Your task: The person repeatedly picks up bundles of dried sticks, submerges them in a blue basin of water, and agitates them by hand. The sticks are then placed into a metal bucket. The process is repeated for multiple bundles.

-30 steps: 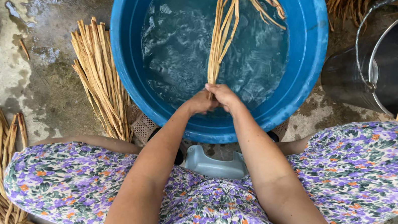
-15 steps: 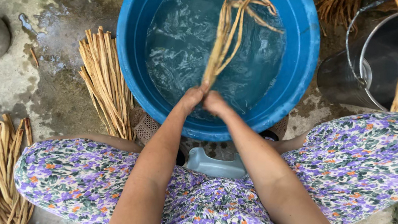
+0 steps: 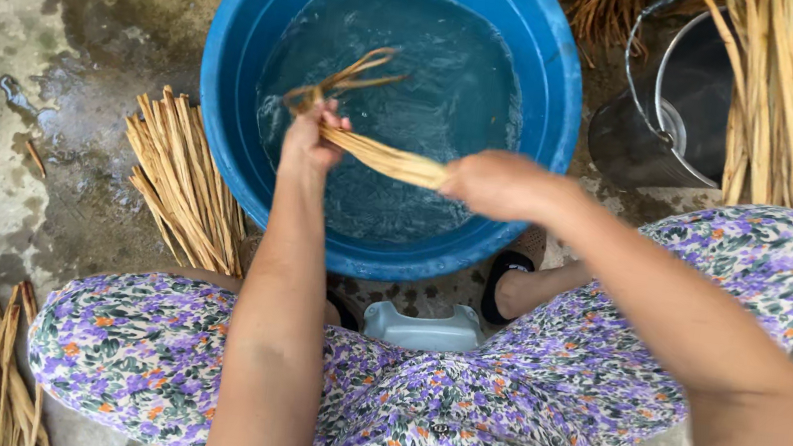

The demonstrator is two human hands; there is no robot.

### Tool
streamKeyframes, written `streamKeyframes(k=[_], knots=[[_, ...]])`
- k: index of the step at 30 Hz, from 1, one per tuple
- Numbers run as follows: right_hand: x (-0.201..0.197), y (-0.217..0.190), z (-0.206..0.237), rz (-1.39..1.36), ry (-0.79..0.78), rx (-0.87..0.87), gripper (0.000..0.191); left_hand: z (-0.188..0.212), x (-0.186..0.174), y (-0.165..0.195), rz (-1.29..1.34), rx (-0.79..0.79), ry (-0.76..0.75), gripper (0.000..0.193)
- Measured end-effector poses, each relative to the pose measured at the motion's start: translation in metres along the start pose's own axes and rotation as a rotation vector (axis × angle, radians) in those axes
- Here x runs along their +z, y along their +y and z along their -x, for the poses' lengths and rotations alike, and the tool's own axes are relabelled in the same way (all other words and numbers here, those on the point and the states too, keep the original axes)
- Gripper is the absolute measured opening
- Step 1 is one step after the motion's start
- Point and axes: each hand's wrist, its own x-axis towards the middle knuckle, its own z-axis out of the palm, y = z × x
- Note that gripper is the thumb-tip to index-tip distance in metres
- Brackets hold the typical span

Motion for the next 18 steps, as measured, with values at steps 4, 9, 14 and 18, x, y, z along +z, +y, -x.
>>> streamKeyframes(k=[4, 9, 14, 18], knots=[[-0.059, 0.042, 0.052, 0.106, 0.068, 0.201, 0.034, 0.004, -0.006, 0.022, 0.086, 0.139, -0.046, 0.023], [-0.091, 0.113, 0.097, 0.103, 0.287, 0.193, 0.034, 0.012, -0.010, 0.015, -0.086, 0.063, 0.017, 0.020], [-0.091, 0.215, 0.133, 0.051, 0.417, 0.177, 0.037, 0.013, 0.054, 0.008, -0.409, 0.070, -0.102, 0.024], [-0.057, 0.307, 0.199, -0.238, 0.631, 0.253, 0.031, 0.024, 0.161, 0.015, -0.607, 0.345, -0.703, 0.020]])
